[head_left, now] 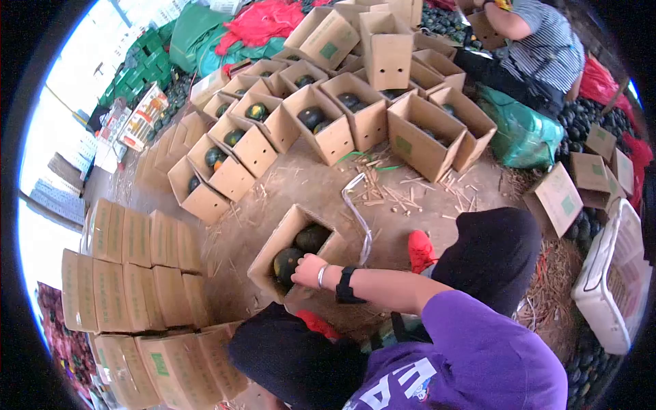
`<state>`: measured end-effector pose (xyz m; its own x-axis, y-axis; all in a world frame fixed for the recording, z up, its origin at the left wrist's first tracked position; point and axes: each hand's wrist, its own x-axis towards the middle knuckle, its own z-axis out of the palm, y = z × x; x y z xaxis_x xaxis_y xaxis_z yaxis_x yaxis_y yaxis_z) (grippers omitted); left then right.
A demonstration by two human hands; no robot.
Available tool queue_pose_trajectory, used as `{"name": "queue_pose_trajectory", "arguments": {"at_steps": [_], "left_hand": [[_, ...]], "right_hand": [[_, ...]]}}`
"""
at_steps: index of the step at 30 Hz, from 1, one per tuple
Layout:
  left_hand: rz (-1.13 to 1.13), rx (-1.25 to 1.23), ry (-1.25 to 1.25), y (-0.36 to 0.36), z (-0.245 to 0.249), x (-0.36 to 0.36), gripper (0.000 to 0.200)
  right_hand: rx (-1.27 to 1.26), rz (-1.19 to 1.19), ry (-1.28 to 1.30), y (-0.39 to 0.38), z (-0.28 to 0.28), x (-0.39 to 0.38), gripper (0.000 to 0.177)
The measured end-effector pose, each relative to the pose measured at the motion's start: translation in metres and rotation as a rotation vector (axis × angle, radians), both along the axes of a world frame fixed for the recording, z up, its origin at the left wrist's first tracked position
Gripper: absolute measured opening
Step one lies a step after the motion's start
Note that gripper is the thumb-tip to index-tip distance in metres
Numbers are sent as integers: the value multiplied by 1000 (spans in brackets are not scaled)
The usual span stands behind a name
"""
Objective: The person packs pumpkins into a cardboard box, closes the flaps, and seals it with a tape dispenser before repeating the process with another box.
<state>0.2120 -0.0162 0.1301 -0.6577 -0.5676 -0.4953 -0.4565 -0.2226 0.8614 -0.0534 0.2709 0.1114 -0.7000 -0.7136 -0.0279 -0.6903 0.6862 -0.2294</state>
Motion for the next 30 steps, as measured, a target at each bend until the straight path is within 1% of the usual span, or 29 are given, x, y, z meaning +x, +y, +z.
{"name": "queue_pose_trajectory", "arguments": {"at_steps": [2, 3, 4, 5, 6, 7, 8, 9, 10, 11, 13, 14, 15, 17, 18, 19, 20, 21, 22, 23, 24, 25, 26, 27, 28, 29, 30], "left_hand": [[17, 32, 48, -8, 1, -17, 53], [11, 48, 88, -12, 1, -32, 53], [6, 68, 142, -16, 2, -52, 53], [-10, 90, 200, -18, 2, -75, 54], [-26, 115, 259, -18, 4, -100, 54], [-46, 146, 315, -19, 5, -121, 54], [-57, 178, 359, -14, 6, -141, 54], [-72, 214, 392, -9, 7, -157, 54], [-80, 263, 422, -2, 8, -168, 55], [-85, 304, 446, 5, 9, -179, 55], [-67, 404, 412, 26, 20, -196, 54], [-66, 324, 449, 21, 13, -199, 49], [-142, 220, 449, 16, 18, -202, 48], [-299, 21, 438, 9, 36, -203, 45], [-263, 44, 447, 3, 37, -203, 40], [-260, 31, 451, 2, 39, -203, 40], [-261, 24, 458, 2, 42, -204, 40], [-268, 24, 468, 2, 43, -204, 40], [-282, 62, 467, -3, 37, -201, 36], [-277, 54, 462, 0, 31, -198, 35], [-273, 46, 461, 3, 27, -197, 34], [-267, 40, 461, 7, 24, -196, 33], [-238, 90, 483, 16, 23, -195, 31], [-236, 58, 439, 17, 19, -192, 32], [-231, 17, 397, 12, 15, -189, 33], [-221, -28, 353, 9, 13, -185, 34], [-208, -116, 376, 13, 15, -183, 36]], "right_hand": [[77, -71, -173, -6, 14, -6, 16], [56, -104, -327, 3, 32, -9, 18], [-475, 20, -319, 19, 28, -17, 18], [-853, -154, -399, 36, 39, -24, 22], [-987, -363, -243, 62, 47, -37, 20], [-1072, -560, -224, 94, 30, -60, 18], [-1157, -1027, -330, 120, 2, -78, 17], [-691, -1137, -63, 141, -23, -87, 20], [-409, -1051, -203, 159, -45, -86, 27], [-221, -981, -235, 164, -78, -78, 29], [38, -842, -203, 170, -146, -55, 30], [106, -784, -151, 174, -177, -46, 29], [172, -728, -96, 178, -193, -41, 28], [379, -679, -410, 194, -193, -55, 20], [413, -586, -287, 218, -189, -63, 17], [443, -497, -159, 241, -174, -76, 16], [405, -656, -195, 270, -153, -89, 14], [393, -604, -185, 303, -101, -92, 15], [462, -658, -187, 348, -85, -96, 17], [480, -798, -271, 354, -19, -83, 16], [567, -658, -265, 404, 3, -70, 16], [749, -710, -314, 443, 21, -54, 18], [823, -747, -336, 498, 31, -25, 26], [1099, -758, -498, 458, 108, 5, 28], [1217, -691, -436, 549, 81, 43, 25], [1214, -644, -301, 516, 118, 58, 26], [1210, -602, -165, 475, 159, 73, 26]]}}
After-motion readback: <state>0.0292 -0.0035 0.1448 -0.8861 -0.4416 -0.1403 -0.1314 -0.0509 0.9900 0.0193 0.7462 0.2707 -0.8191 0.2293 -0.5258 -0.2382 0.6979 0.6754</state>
